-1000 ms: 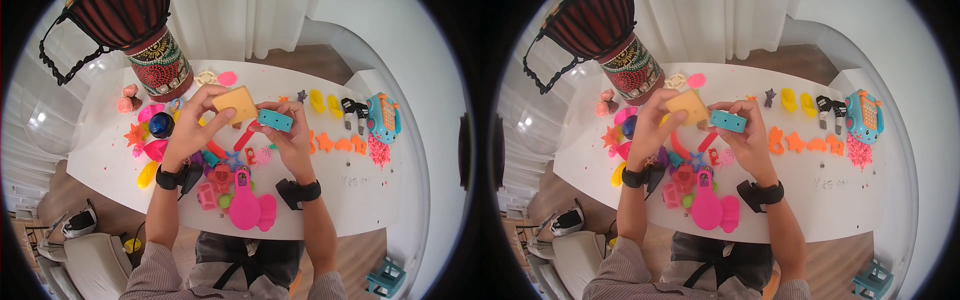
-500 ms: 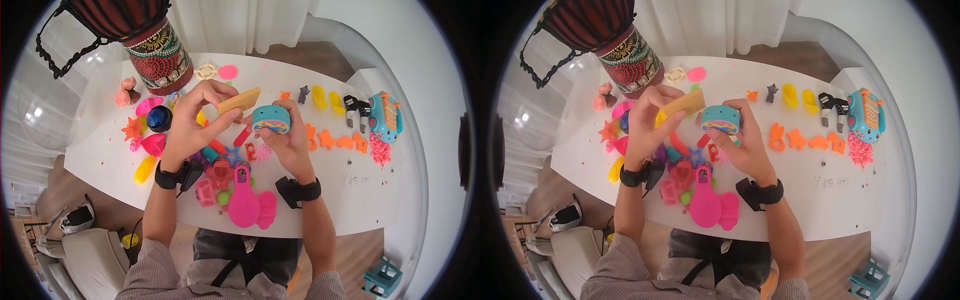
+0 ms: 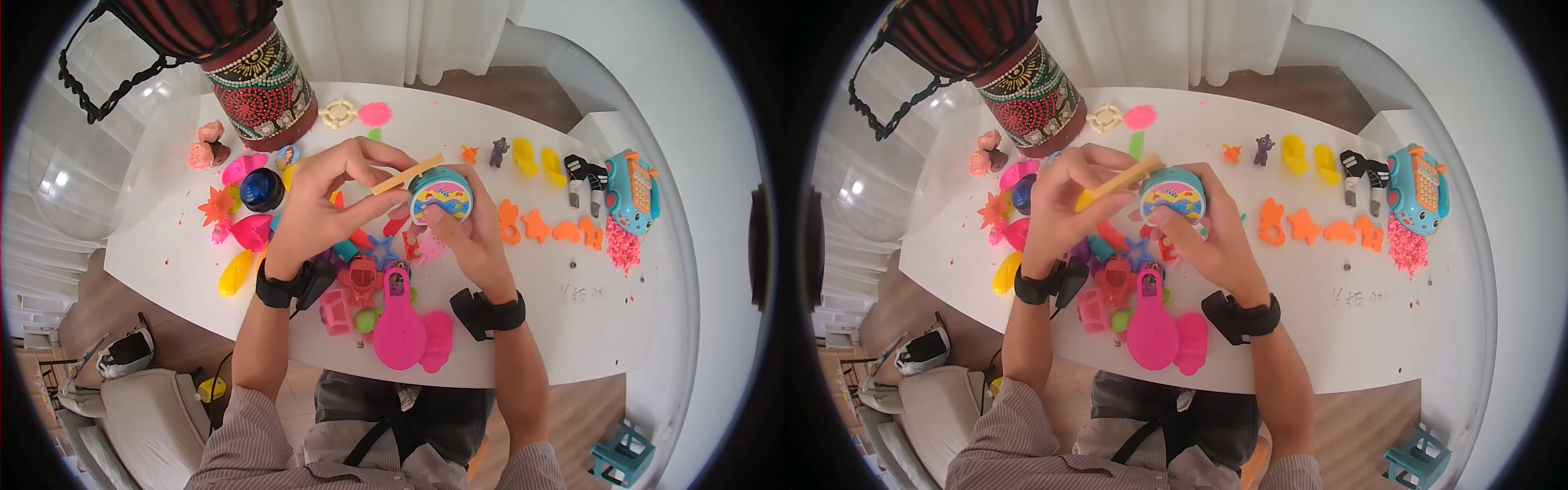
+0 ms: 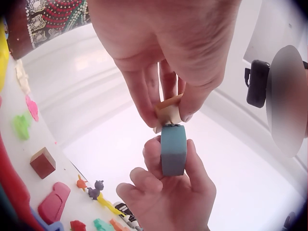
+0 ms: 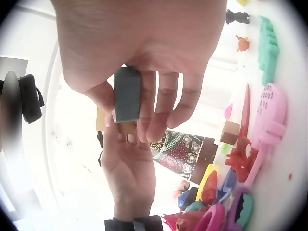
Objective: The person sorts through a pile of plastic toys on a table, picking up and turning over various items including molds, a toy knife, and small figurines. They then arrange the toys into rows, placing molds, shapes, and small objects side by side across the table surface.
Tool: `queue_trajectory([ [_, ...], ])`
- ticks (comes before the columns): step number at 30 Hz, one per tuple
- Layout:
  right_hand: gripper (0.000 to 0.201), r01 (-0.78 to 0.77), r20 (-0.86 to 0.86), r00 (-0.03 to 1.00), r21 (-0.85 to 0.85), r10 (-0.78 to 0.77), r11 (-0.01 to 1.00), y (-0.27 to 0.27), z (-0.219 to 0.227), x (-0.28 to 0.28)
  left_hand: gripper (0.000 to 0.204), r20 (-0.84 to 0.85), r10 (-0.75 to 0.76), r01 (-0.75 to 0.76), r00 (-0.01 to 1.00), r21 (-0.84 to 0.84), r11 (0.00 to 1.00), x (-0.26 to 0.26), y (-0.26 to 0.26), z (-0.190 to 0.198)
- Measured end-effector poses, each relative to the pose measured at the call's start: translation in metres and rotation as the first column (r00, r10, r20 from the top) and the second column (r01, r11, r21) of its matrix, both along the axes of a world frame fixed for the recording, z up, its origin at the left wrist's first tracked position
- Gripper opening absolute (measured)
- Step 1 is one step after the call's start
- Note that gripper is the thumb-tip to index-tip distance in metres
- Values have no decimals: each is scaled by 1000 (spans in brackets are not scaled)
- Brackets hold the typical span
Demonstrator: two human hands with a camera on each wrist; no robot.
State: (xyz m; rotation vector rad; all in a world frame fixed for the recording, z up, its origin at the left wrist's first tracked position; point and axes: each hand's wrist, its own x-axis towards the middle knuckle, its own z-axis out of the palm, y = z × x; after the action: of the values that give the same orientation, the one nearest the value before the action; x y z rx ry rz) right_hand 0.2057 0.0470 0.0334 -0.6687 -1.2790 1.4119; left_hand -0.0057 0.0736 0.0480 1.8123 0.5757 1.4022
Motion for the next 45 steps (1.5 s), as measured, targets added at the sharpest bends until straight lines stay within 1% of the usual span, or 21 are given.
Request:
queue_trajectory([
  [3,36,-79,-22,997,-57,78,995,1,4,6,30,3,-51,51,999,-27,998,3,0,2],
  [7,33,-59,20,998,-56,60,997,2,3,9,32,5,-49,49,999,-14,999,3,3,-1],
  [10,33,-87,18,996,-66,89,994,3,3,9,32,-89,-56,60,994,37,998,-3,7,-3],
  [12,32,-112,-7,994,-99,112,989,4,3,7,33,-224,21,2,974,103,995,-6,9,-3],
  [13,32,-113,-8,994,-99,113,989,5,2,7,33,-224,22,1,974,102,995,-6,8,-1],
  [16,32,-93,25,995,-139,98,986,6,-3,5,33,-271,63,-45,960,73,996,-3,6,3],
  [18,33,21,179,984,-76,-7,997,7,-3,5,29,-290,66,-51,955,56,997,-3,8,0],
  [19,33,21,179,984,-76,-7,997,8,-6,3,29,-290,65,-51,955,55,997,-2,8,0],
  [21,31,184,350,902,216,-252,959,10,-15,-1,24,-299,67,-54,952,52,997,-2,7,0],
  [22,31,183,348,903,214,-250,959,11,-16,-2,24,-301,68,-55,951,51,997,-2,7,0],
  [24,32,224,537,660,528,-526,819,12,-18,0,22,-358,95,-68,929,87,994,1,6,-2],
  [25,32,225,539,658,525,-526,821,11,-17,1,22,-357,92,-67,930,84,994,2,5,-2],
  [27,33,213,625,524,562,-579,799,9,-10,1,25,-398,133,-101,908,99,990,4,3,-3],
  [30,36,197,640,499,573,-584,796,11,-13,4,26,-447,163,-129,880,105,986,5,1,0],
  [34,38,228,624,513,564,-590,794,14,-17,6,25,-427,127,-75,896,135,988,5,3,0],
  [36,37,279,541,596,553,-593,785,15,-16,5,31,-423,120,-50,898,174,984,5,4,1],
  [37,37,277,539,597,557,-594,783,14,-13,4,31,-422,123,-51,898,177,983,7,3,3],
  [39,37,257,525,657,519,-541,815,11,-6,3,50,-336,219,-137,916,251,958,11,-1,10],
  [40,37,256,525,657,520,-541,815,10,-3,4,50,-336,220,-138,916,252,958,11,-2,9],
  [42,41,172,577,705,424,-412,889,8,0,5,72,-279,84,-81,957,21,996,11,-2,5],
  [45,40,180,515,737,473,-437,862,11,-2,4,73,-390,68,-61,918,28,998,9,-3,4],
])
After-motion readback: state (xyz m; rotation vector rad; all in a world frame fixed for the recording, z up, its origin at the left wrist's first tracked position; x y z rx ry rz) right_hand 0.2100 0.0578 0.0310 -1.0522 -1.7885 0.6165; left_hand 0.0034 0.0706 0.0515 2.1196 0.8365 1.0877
